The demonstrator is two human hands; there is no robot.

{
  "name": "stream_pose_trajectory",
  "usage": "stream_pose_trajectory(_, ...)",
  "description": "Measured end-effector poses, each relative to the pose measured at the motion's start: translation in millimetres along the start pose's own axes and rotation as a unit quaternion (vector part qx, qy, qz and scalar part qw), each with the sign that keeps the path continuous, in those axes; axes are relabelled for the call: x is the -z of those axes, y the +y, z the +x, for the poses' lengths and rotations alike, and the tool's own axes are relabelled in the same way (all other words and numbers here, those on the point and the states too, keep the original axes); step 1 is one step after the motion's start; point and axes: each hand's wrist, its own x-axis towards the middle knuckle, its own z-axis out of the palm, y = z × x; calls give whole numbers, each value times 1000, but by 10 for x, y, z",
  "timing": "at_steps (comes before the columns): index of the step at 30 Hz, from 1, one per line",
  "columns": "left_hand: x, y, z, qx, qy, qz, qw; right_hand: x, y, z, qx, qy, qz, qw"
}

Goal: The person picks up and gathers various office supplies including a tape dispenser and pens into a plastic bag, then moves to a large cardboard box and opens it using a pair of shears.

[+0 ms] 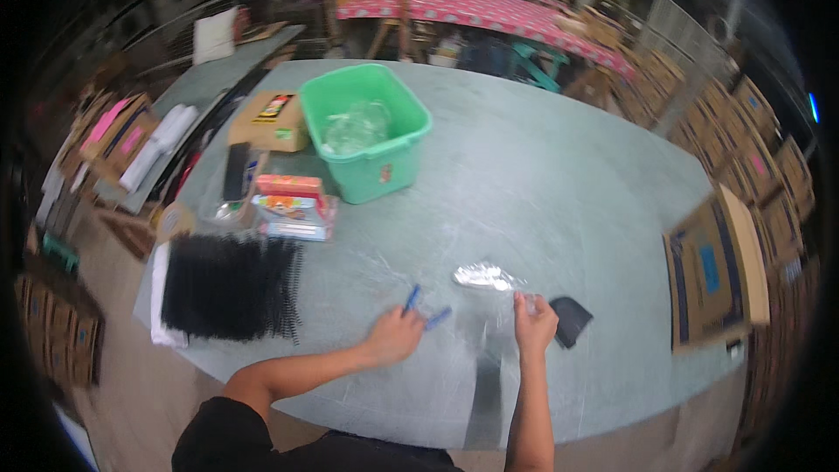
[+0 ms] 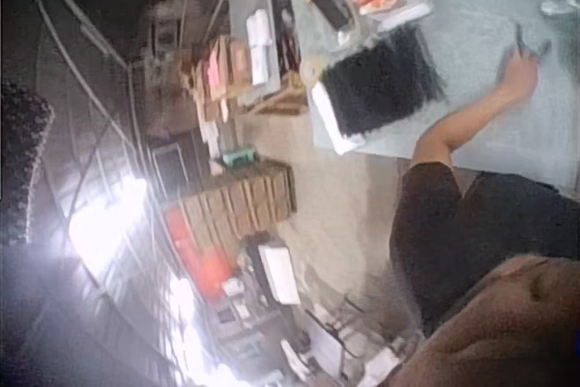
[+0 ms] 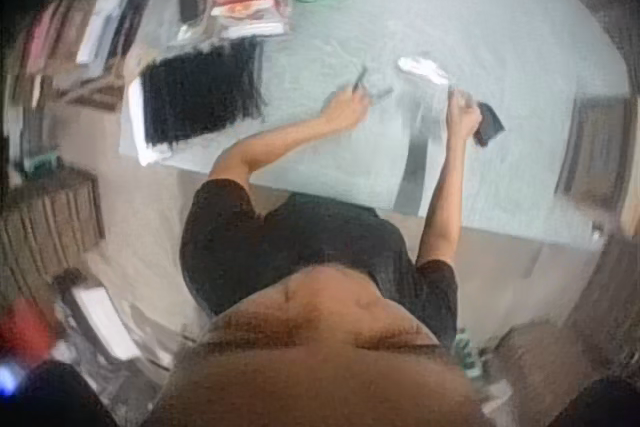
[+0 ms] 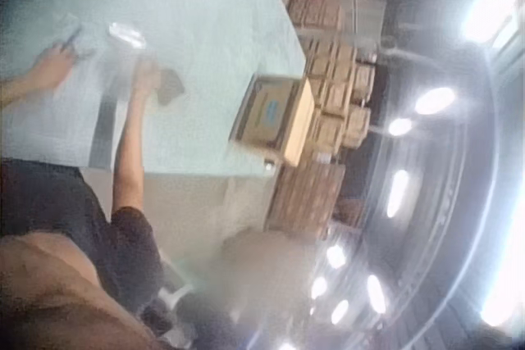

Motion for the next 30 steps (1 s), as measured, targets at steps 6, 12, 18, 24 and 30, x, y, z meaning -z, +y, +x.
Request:
stream_pose_trajectory(6,944,-630,-148,67,191,20,979,-726,234,78,191,-27,-169,967)
stream_pose_trajectory(12,1313,-2543,-202,280,171,167,930,-897,399,170,246,-34,-52,967)
stream_pose_trajectory(18,1382,-2621,-402,118,213,137,960,-766,558,240,223,6,102,969)
stream_pose_trajectory(24,1878,-1933,-562,-7,314,191,930,-323,589,362,86,27,179,980)
stream_pose_trajectory(30,1824,-916,116,-92,273,131,949,293,371,361,115,35,138,983)
